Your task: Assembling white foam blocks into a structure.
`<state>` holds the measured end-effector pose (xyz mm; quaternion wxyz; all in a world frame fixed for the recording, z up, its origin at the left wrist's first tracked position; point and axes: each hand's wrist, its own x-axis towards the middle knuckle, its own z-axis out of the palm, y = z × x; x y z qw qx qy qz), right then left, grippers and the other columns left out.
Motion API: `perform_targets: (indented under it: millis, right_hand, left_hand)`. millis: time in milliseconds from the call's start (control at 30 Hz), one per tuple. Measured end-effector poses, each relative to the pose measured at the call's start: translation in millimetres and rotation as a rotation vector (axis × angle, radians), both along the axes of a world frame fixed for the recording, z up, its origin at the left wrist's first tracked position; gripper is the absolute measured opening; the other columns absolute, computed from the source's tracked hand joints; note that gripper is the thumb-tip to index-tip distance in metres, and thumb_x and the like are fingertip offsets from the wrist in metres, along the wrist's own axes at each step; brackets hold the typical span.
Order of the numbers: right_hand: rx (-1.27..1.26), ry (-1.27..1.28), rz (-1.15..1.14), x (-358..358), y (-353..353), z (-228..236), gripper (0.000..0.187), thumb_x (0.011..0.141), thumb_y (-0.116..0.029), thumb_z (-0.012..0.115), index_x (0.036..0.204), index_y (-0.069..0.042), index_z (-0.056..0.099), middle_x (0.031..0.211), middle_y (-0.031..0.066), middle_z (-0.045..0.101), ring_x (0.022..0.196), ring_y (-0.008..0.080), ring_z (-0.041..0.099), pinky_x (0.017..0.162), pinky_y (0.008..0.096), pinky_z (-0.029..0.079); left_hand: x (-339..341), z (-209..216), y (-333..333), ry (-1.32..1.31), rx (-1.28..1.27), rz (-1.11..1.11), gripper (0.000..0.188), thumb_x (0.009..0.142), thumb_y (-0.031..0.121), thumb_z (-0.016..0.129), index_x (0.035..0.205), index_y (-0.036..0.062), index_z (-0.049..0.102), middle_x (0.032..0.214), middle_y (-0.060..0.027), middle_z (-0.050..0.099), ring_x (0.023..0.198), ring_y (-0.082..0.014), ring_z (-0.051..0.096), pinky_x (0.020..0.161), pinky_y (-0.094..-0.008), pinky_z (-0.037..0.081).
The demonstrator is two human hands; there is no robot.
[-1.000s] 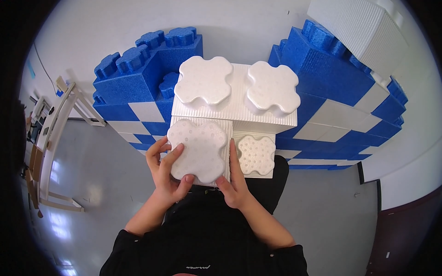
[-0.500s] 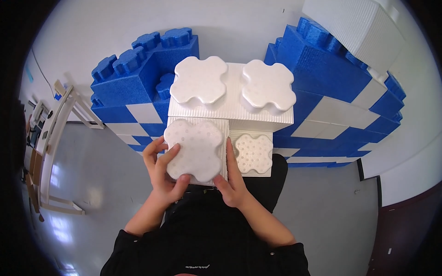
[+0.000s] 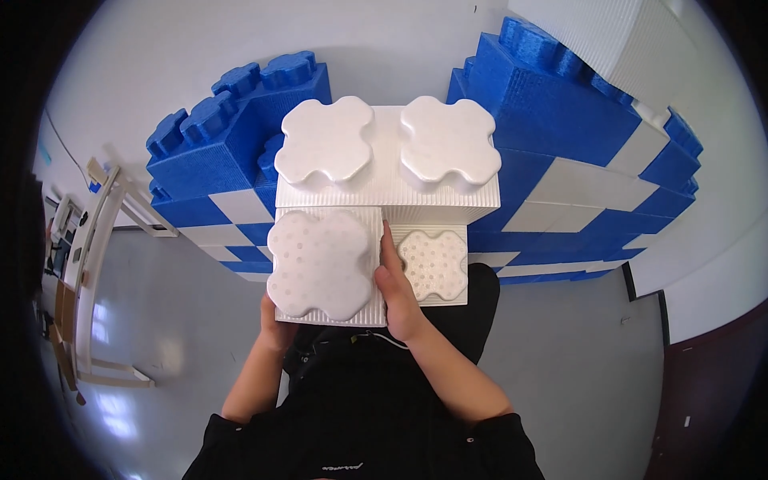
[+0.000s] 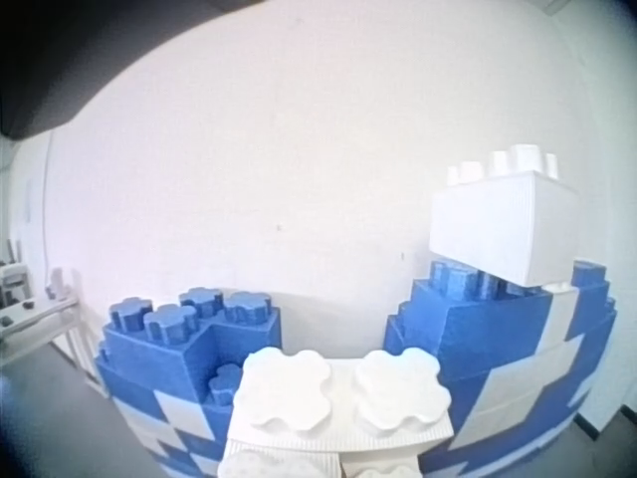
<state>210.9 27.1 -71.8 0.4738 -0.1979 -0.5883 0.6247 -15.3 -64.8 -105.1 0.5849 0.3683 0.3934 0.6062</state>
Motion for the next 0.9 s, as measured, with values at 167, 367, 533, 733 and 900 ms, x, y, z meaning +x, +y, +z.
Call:
perform_targets:
  millis: [167, 367, 533, 733, 900]
  right_hand:
    - [0.015, -0.029, 0.065, 5, -3, 5, 0.088, 0.106, -0.045, 0.038, 0.160, 0.008, -0.007, 0.171, 0.0209, 0.002, 0.158, 0.0270, 0.003, 0.126, 0.0366, 0.004]
    - [-0.047, -0.047, 0.103, 19, -29, 51, 0.093, 0.103, -0.050, 0.042, 0.161, 0.005, -0.005, 0.171, 0.0189, 0.008, 0.157, 0.0264, 0.008, 0.125, 0.0368, 0.008]
    - [-0.231, 0.099, 0.076, 42, -57, 77, 0.104, 0.097, -0.053, 0.054, 0.163, 0.000, -0.007, 0.168, 0.0184, 0.015, 0.155, 0.0257, 0.017, 0.124, 0.0380, 0.015]
    - [-0.123, 0.075, -0.176, 87, -62, 66, 0.130, 0.073, -0.055, 0.077, 0.165, -0.003, 0.000, 0.171, 0.0202, 0.006, 0.157, 0.0303, 0.012, 0.125, 0.0423, 0.014]
    - [0.125, -0.037, -0.304, 150, -59, 32, 0.090, 0.076, -0.059, 0.078, 0.139, 0.000, 0.052, 0.153, 0.0246, 0.040, 0.141, 0.0356, 0.041, 0.118, 0.0494, 0.028]
  left_hand:
    - [11, 9, -6, 0.061, 0.044, 0.068, 0.096, 0.094, 0.067, 0.047, 0.160, 0.0023, 0.023, 0.158, -0.0127, 0.040, 0.145, -0.0253, 0.041, 0.119, -0.0421, 0.032]
    - [10, 47, -34, 0.023, 0.075, 0.016, 0.097, 0.094, 0.073, 0.041, 0.160, 0.0032, 0.026, 0.159, -0.0174, 0.040, 0.145, -0.0343, 0.042, 0.119, -0.0498, 0.036]
    - [28, 96, -36, -0.020, 0.150, -0.127, 0.113, 0.083, 0.071, 0.065, 0.163, 0.0062, 0.017, 0.164, -0.0182, 0.032, 0.148, -0.0349, 0.038, 0.120, -0.0517, 0.033]
    - [33, 82, -16, 0.886, 0.415, -0.306, 0.132, 0.066, 0.026, 0.096, 0.162, -0.0007, 0.010, 0.165, -0.0263, 0.021, 0.153, -0.0376, 0.027, 0.124, -0.0439, 0.023]
    - [46, 100, 9, 0.863, 0.464, -0.041, 0.085, 0.073, 0.013, 0.090, 0.146, 0.0009, 0.048, 0.145, -0.0209, 0.052, 0.135, -0.0361, 0.050, 0.112, -0.0414, 0.040]
